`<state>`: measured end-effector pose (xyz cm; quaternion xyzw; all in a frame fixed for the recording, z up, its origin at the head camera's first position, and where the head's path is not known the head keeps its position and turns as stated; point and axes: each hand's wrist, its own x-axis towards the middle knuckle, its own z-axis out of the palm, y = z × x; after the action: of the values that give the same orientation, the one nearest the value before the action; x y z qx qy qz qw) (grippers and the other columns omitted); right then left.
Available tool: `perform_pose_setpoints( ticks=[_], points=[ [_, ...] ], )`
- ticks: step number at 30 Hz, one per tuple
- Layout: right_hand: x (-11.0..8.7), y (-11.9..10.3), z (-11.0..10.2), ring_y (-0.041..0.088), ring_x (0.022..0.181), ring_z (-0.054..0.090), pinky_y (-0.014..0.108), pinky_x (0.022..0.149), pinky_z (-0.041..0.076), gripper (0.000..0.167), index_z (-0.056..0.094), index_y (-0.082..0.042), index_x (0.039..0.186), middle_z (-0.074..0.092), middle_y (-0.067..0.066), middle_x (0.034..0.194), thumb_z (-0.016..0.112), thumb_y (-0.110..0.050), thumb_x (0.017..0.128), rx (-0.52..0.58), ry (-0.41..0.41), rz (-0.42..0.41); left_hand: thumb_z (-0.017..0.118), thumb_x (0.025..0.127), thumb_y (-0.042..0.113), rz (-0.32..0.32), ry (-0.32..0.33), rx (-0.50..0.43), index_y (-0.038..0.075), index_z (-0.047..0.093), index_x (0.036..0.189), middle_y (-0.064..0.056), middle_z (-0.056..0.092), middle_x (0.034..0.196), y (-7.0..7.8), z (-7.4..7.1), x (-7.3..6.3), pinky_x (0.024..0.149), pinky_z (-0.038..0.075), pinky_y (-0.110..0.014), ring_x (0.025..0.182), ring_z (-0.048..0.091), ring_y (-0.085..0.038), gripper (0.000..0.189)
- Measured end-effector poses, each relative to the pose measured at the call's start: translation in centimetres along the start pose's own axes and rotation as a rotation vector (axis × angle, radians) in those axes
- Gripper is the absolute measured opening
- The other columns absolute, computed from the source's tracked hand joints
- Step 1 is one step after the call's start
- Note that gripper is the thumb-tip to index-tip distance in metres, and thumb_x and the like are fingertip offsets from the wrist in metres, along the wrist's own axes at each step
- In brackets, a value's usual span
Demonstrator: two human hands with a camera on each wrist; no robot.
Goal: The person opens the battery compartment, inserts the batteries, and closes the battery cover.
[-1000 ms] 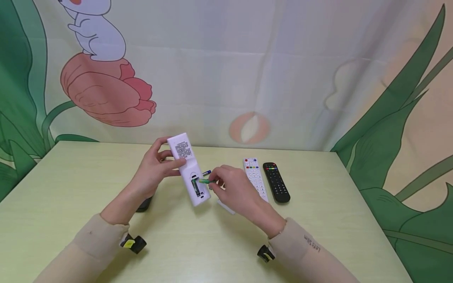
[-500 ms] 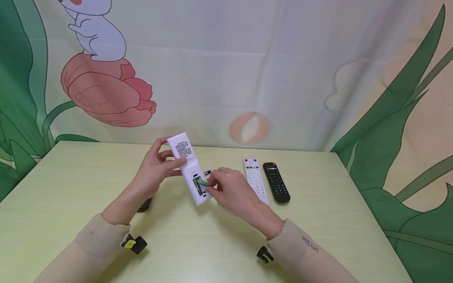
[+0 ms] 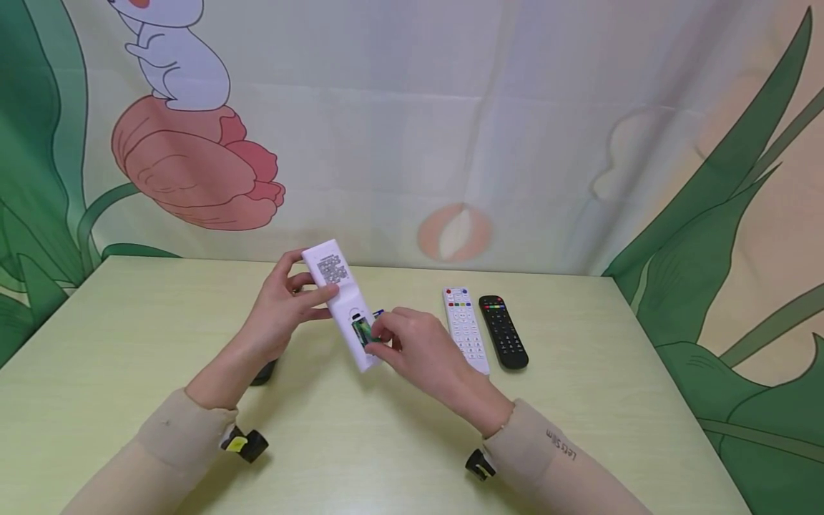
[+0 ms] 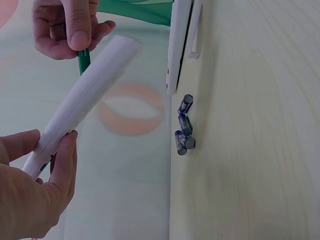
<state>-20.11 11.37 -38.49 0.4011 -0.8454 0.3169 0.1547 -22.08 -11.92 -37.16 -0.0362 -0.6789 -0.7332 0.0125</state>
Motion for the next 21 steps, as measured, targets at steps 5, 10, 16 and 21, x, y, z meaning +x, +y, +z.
perform_pose_setpoints(
  ticks=[5,10,16,21],
  points=[
    [-0.05,0.12,0.06,0.003,0.061,0.05,0.019,0.052,0.045,0.015,0.072,-0.009,0.089,0.065,-0.007,0.077,0.086,-0.011,0.084,-0.01,-0.009,-0.018,0.071,0.095,0.0,-0.002,0.003,-0.013,0.013,0.033,0.154,-0.023,0.056,0.125,0.07,-0.05,0.03,0.079,0.062,-0.042,0.099,0.069,-0.033,0.071],
    [-0.08,0.24,0.04,0.003,0.065,0.056,0.018,0.058,0.051,0.014,0.073,-0.007,0.09,0.067,-0.004,0.078,0.085,-0.008,0.085,0.016,-0.019,-0.017,0.071,0.096,0.002,-0.001,0.023,-0.005,0.013,0.033,0.153,-0.022,0.057,0.126,0.22,-0.01,0.04,0.079,0.062,-0.041,0.101,0.069,-0.033,0.07],
    [-0.11,0.27,-0.02,0.005,0.07,0.062,0.017,0.063,0.054,0.018,0.075,-0.001,0.101,0.073,0.003,0.088,0.083,-0.001,0.085,0.031,-0.042,-0.003,0.07,0.096,0.002,0.013,0.031,-0.014,0.011,0.032,0.153,-0.023,0.055,0.127,0.25,-0.15,0.23,0.081,0.062,-0.04,0.1,0.068,-0.031,0.069],
    [-0.23,0.39,-0.06,0.01,0.075,0.067,0.017,0.068,0.055,0.022,0.075,0.001,0.106,0.075,0.009,0.097,0.081,0.005,0.085,0.019,-0.048,-0.014,0.07,0.097,0.002,0.017,0.027,-0.011,0.011,0.032,0.153,-0.023,0.055,0.127,0.17,-0.25,0.3,0.082,0.062,-0.039,0.1,0.068,-0.031,0.069]
  ],
)
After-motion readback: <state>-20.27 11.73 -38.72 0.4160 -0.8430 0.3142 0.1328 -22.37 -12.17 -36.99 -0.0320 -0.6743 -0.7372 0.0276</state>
